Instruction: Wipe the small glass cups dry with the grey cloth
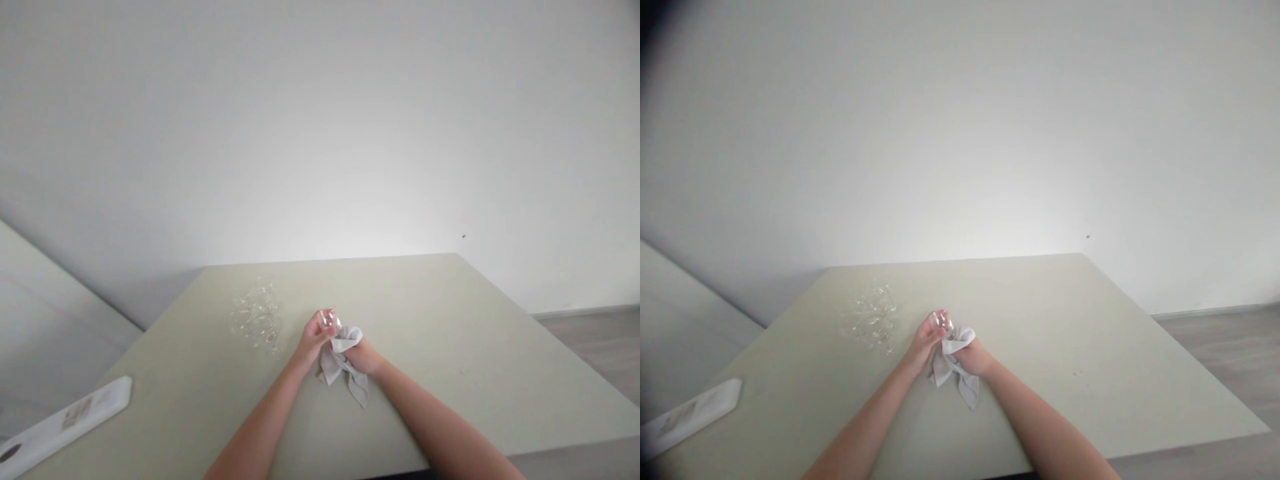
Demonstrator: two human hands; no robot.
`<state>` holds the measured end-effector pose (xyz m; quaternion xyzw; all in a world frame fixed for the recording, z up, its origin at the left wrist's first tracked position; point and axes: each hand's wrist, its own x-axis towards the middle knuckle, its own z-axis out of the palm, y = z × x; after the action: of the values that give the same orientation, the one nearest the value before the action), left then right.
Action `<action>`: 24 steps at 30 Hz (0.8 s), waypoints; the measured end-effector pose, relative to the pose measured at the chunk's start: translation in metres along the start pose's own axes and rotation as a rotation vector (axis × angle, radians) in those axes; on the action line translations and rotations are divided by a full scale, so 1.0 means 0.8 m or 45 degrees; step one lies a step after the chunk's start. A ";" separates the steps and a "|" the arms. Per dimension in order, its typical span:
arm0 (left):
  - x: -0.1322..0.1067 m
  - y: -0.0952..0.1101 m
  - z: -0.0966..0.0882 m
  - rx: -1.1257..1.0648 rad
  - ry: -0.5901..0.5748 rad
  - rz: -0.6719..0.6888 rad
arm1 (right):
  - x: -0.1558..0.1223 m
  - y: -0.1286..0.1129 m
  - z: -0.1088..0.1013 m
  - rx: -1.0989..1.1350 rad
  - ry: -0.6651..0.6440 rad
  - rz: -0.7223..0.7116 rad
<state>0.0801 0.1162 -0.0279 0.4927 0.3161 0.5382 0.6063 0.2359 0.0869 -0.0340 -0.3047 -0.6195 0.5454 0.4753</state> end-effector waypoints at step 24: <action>-0.004 0.002 0.002 -0.132 -0.037 -0.102 | -0.009 -0.011 -0.001 0.247 0.019 0.195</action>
<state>0.0805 0.1130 -0.0264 0.4556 0.2984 0.5219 0.6565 0.2408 0.0788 -0.0278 -0.3079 -0.5353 0.6349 0.4643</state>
